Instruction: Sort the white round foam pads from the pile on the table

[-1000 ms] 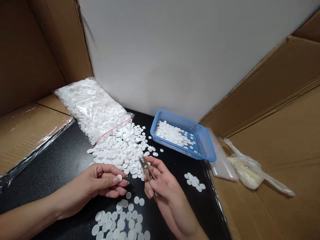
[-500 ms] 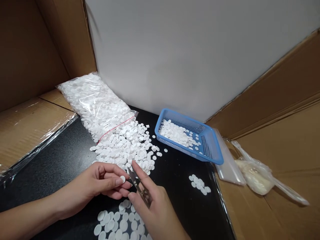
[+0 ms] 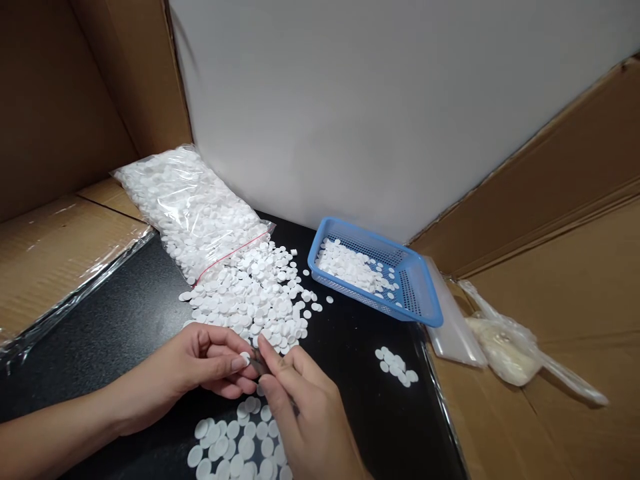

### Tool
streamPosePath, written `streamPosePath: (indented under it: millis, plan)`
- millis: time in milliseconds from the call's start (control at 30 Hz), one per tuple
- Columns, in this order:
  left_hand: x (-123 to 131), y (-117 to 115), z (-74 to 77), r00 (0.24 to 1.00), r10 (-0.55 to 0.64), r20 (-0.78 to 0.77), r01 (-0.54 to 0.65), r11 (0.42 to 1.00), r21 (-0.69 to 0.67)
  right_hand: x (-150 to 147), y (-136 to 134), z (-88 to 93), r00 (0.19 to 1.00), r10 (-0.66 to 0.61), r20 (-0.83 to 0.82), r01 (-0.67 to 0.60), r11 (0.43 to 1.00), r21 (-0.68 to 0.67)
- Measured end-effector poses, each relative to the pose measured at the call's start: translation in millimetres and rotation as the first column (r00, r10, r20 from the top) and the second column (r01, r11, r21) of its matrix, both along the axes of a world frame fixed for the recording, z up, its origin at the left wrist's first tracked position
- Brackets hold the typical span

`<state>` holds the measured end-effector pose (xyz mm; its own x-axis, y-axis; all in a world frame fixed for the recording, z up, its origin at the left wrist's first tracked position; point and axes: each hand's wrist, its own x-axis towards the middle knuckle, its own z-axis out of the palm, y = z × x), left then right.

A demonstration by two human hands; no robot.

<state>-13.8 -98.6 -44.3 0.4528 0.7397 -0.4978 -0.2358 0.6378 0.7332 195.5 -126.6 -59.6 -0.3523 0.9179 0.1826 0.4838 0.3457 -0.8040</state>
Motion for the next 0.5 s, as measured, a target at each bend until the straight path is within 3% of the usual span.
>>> streamPosePath:
  millis: [233, 500]
  plan:
    - [1.4, 0.2, -0.5, 1.0, -0.027, 0.012, 0.026, 0.999, 0.021, -5.6, -3.7, -4.4, 0.992, 0.0, 0.123, -0.03, 0.968, 0.249]
    - [1.7, -1.1, -2.2, 0.999, -0.043, 0.021, 0.043, 0.999, 0.029, -6.9, -3.5, -4.1, 0.981, -0.014, 0.193, -0.049, 0.947, 0.318]
